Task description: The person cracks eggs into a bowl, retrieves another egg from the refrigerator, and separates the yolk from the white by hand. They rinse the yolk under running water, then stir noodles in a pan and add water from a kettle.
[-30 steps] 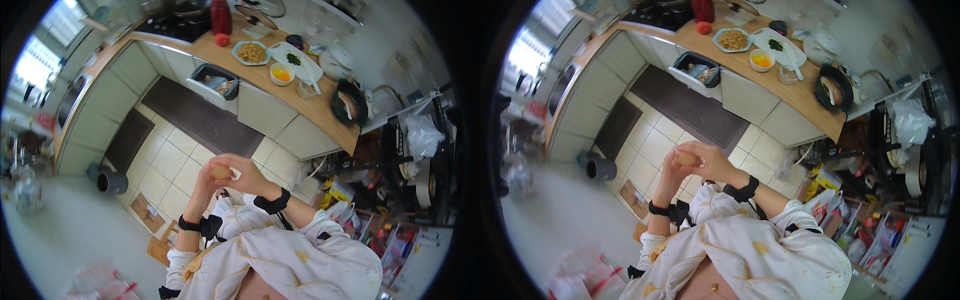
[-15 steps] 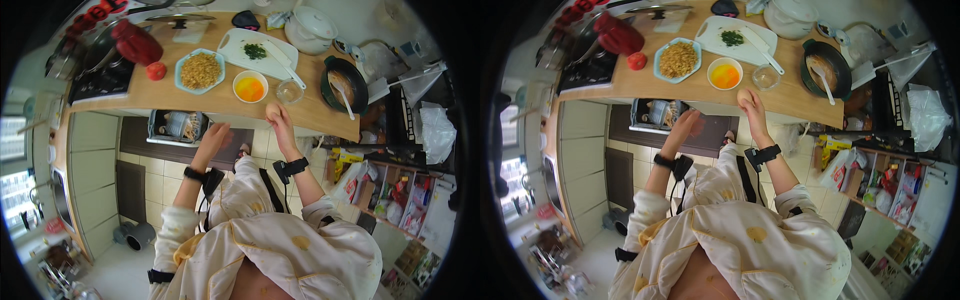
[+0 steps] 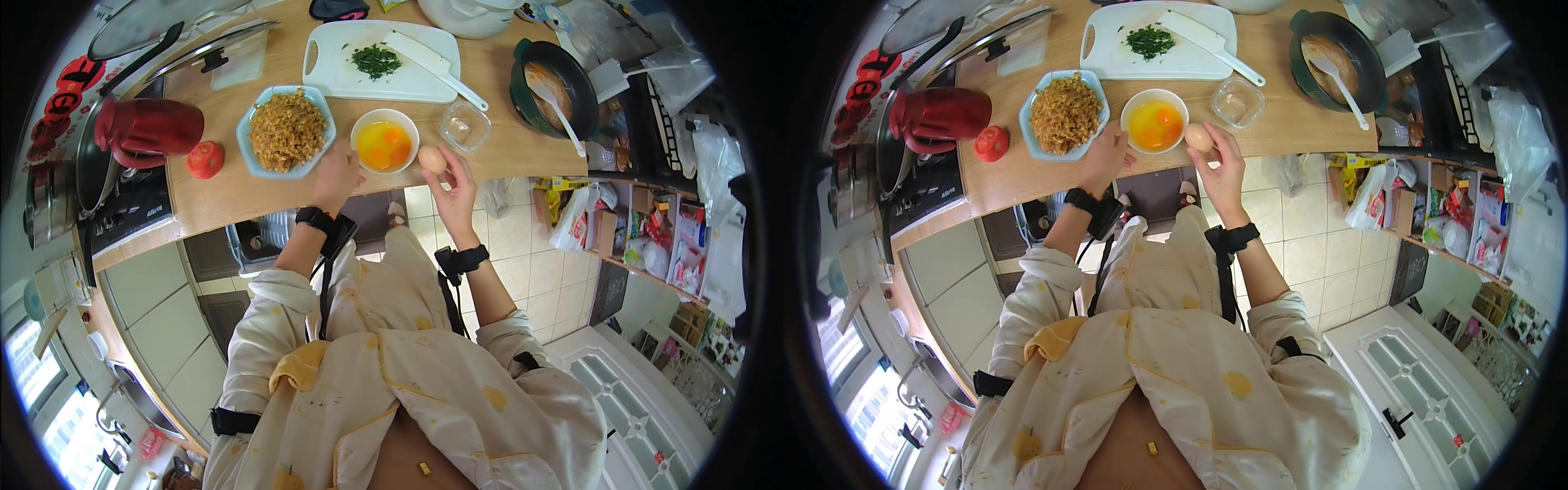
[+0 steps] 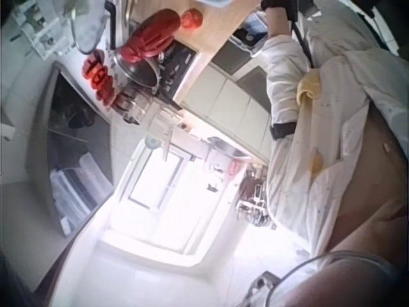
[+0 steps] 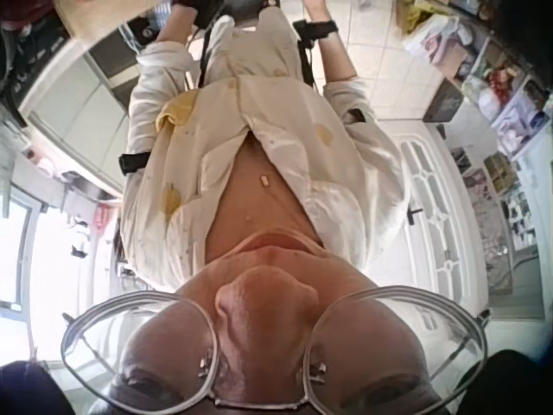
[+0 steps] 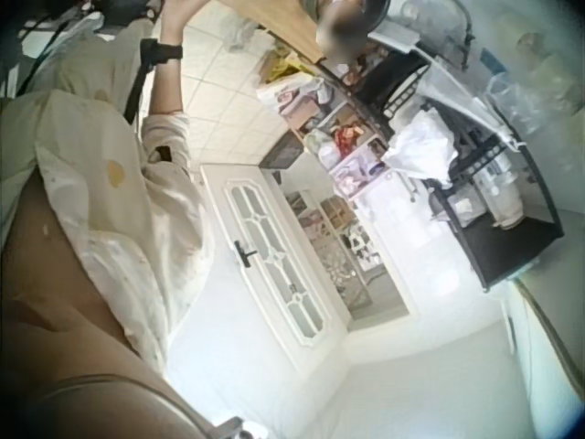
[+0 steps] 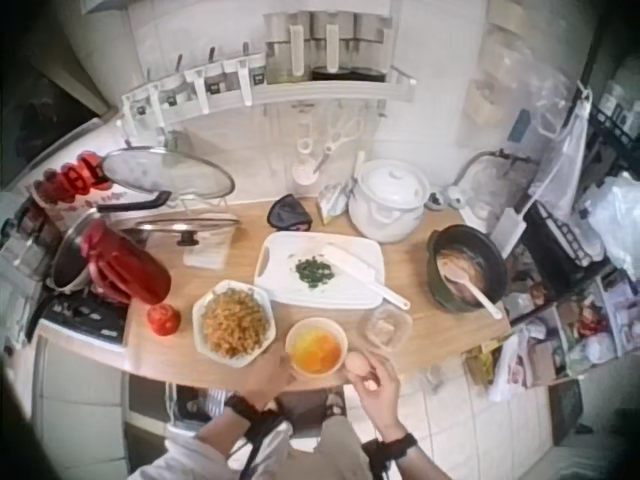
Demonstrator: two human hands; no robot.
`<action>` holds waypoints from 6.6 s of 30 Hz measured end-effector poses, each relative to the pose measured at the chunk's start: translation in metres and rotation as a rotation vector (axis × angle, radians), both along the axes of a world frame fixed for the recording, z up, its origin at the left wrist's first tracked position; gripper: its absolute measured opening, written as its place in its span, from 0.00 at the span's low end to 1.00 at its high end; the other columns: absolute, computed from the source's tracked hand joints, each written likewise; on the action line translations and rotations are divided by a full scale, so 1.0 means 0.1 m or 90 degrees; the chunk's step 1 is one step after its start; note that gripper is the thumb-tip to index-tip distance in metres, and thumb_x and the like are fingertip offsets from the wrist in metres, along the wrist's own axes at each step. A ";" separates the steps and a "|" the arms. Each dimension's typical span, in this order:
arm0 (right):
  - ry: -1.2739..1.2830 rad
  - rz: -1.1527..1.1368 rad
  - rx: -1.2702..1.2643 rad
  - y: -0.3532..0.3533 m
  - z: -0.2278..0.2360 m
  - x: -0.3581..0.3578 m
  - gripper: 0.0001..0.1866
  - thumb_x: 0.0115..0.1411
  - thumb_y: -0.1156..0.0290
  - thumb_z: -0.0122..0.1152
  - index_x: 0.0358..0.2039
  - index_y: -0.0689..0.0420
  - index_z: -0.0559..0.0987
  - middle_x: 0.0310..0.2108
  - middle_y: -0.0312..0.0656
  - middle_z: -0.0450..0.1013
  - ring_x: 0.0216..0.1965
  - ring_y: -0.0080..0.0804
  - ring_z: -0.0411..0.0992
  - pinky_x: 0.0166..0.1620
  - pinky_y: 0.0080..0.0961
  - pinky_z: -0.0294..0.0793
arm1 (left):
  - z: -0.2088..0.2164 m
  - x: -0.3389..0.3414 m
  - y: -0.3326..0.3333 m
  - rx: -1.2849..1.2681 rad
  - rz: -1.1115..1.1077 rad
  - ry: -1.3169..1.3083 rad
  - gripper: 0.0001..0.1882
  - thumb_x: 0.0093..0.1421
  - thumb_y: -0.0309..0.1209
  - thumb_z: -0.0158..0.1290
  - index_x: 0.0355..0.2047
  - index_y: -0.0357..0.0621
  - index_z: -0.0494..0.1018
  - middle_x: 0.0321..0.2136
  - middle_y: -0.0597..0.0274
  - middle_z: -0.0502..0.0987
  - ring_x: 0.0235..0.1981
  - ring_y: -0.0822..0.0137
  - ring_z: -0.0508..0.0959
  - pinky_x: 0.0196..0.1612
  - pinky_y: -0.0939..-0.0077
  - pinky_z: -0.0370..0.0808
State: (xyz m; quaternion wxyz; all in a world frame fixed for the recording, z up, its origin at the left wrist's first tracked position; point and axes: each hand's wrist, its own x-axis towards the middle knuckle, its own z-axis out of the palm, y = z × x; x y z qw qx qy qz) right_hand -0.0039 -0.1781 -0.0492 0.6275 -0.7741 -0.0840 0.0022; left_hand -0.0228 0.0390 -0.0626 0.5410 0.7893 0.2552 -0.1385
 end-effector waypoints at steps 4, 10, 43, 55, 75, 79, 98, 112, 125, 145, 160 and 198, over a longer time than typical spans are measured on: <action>-0.091 -0.021 -0.088 0.11 -0.04 -0.01 0.22 0.50 0.77 0.66 0.48 0.62 0.74 0.46 0.47 0.72 0.47 0.38 0.72 0.49 0.27 0.71 | 0.04 -0.07 0.04 0.015 0.001 -0.073 0.23 0.59 0.30 0.52 0.53 0.31 0.63 0.31 0.51 0.79 0.26 0.66 0.81 0.26 0.78 0.79; -0.103 -0.053 -0.088 0.12 -0.07 0.05 0.22 0.50 0.75 0.66 0.47 0.62 0.75 0.46 0.49 0.73 0.48 0.40 0.72 0.51 0.28 0.70 | 0.03 -0.10 0.00 -0.022 0.032 -0.086 0.23 0.57 0.27 0.55 0.52 0.32 0.65 0.33 0.52 0.79 0.28 0.68 0.82 0.27 0.79 0.79; 0.174 0.169 0.054 0.37 0.72 0.51 0.21 0.52 0.70 0.67 0.46 0.61 0.75 0.37 0.41 0.74 0.34 0.25 0.75 0.40 0.19 0.75 | 0.69 0.26 -0.05 -0.216 -0.122 -0.295 0.25 0.54 0.27 0.58 0.53 0.37 0.68 0.45 0.57 0.74 0.43 0.70 0.76 0.45 0.75 0.75; -0.083 0.146 -0.191 0.47 0.82 0.38 0.20 0.44 0.71 0.67 0.41 0.58 0.78 0.35 0.47 0.75 0.30 0.34 0.76 0.35 0.24 0.78 | 0.60 0.18 -0.07 -0.111 -0.054 -0.251 0.22 0.53 0.28 0.58 0.48 0.35 0.72 0.34 0.57 0.80 0.35 0.72 0.80 0.38 0.82 0.75; 0.106 0.197 0.016 0.35 0.77 0.53 0.20 0.50 0.77 0.61 0.46 0.57 0.78 0.33 0.37 0.77 0.32 0.20 0.75 0.39 0.16 0.74 | 0.44 0.16 0.01 -0.515 0.072 -0.106 0.21 0.64 0.35 0.46 0.48 0.26 0.65 0.40 0.45 0.76 0.41 0.58 0.80 0.45 0.74 0.77; 0.082 0.177 0.033 0.27 0.89 0.51 0.20 0.51 0.78 0.61 0.47 0.58 0.77 0.40 0.39 0.75 0.37 0.21 0.74 0.41 0.17 0.75 | 0.44 0.15 0.02 -0.538 0.074 -0.101 0.20 0.64 0.33 0.45 0.49 0.26 0.64 0.41 0.44 0.75 0.42 0.56 0.79 0.47 0.73 0.77; -0.114 -0.001 0.102 0.05 1.17 0.22 0.22 0.51 0.82 0.63 0.48 0.63 0.74 0.49 0.43 0.68 0.44 0.27 0.71 0.45 0.20 0.76 | 0.45 0.19 -0.01 -0.570 0.107 -0.105 0.19 0.64 0.34 0.44 0.45 0.27 0.66 0.41 0.46 0.75 0.42 0.58 0.79 0.47 0.74 0.76; 0.149 -0.042 0.299 0.05 0.74 0.00 0.24 0.54 0.83 0.60 0.53 0.64 0.68 0.48 0.45 0.71 0.48 0.29 0.71 0.51 0.25 0.73 | 0.48 0.24 0.06 -0.607 0.151 -0.125 0.19 0.62 0.33 0.47 0.44 0.25 0.67 0.39 0.47 0.76 0.41 0.59 0.79 0.45 0.75 0.77; 0.114 0.122 0.269 0.05 0.63 -0.37 0.24 0.52 0.86 0.60 0.51 0.66 0.69 0.43 0.43 0.73 0.44 0.27 0.73 0.46 0.19 0.74 | 0.41 0.36 0.26 -0.548 0.031 -0.080 0.15 0.62 0.33 0.47 0.38 0.29 0.70 0.40 0.48 0.76 0.43 0.59 0.79 0.48 0.75 0.75; 0.370 0.330 0.152 1.18 -0.52 -0.69 0.08 0.61 0.74 0.51 0.38 0.62 0.75 0.29 0.42 0.76 0.29 0.29 0.75 0.34 0.28 0.75 | 0.46 0.34 0.40 -0.550 0.014 -0.073 0.16 0.61 0.32 0.48 0.42 0.27 0.69 0.39 0.50 0.76 0.40 0.61 0.80 0.47 0.76 0.77; 0.601 -0.099 0.752 0.94 0.04 0.31 0.16 0.68 0.62 0.38 0.46 0.61 0.67 0.47 0.45 0.67 0.48 0.36 0.68 0.53 0.31 0.69 | 0.65 0.37 0.12 0.102 -0.217 -0.286 0.21 0.49 0.25 0.60 0.45 0.41 0.75 0.39 0.56 0.78 0.33 0.72 0.80 0.38 0.80 0.78; 0.666 -0.068 0.736 0.92 -0.07 0.33 0.13 0.65 0.63 0.47 0.40 0.59 0.73 0.33 0.38 0.70 0.35 0.25 0.70 0.41 0.21 0.73 | 1.02 0.35 0.05 0.222 -0.237 -0.467 0.19 0.46 0.28 0.60 0.41 0.43 0.77 0.33 0.59 0.77 0.26 0.66 0.77 0.30 0.76 0.76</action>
